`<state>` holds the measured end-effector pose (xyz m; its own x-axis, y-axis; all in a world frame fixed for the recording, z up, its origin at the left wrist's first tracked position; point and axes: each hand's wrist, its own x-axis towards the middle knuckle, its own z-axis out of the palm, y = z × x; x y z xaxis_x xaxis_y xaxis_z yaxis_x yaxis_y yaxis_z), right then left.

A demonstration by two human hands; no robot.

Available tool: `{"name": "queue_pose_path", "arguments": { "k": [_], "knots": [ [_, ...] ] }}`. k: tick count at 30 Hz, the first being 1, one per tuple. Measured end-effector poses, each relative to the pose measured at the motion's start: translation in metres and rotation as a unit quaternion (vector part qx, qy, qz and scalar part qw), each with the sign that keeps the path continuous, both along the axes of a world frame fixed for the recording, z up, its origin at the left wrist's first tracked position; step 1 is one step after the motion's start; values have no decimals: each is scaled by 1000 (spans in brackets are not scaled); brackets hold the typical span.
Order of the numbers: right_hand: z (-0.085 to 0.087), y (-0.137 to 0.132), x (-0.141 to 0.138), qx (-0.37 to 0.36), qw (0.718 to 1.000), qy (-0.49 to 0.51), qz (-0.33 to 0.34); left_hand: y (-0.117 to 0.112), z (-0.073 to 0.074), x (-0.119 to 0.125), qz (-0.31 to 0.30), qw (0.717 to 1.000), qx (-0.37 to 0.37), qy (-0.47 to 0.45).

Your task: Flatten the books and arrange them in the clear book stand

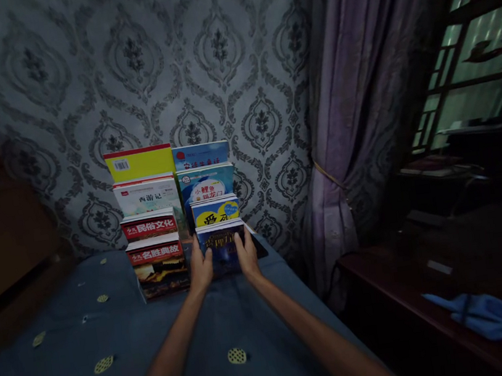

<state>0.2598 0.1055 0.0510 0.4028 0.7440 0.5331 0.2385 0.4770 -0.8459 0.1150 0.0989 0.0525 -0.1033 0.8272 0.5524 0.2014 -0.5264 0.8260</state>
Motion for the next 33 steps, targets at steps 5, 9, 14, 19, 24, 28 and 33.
{"name": "queue_pose_path", "arguments": {
  "k": [5, 9, 14, 19, 24, 28, 33],
  "knots": [
    [-1, 0, 0, -9, 1000, -19, -6, -1, -4, 0, -10, 1000, 10, 7],
    [-7, -4, -1, -4, 1000, -25, -8, -5, -11, 2, -11, 1000, 16, 22],
    [-15, -9, -3, 0, 1000, -31, -3, -12, -14, 2, -22, 999, 22, 26],
    [-1, -14, -3, 30, 996, -77, -30, -20, 2, -2, -25, 996, 58, 59],
    [35, -31, -5, 113, 953, -272, -76, -28, 21, -1, 61, 977, 131, 158],
    [47, -37, -4, 113, 909, -396, -60, -27, 27, -1, 105, 962, 126, 218],
    [44, -33, -2, 112, 898, -418, -76, -23, 25, -4, 129, 950, 135, 250]
  ]
}}
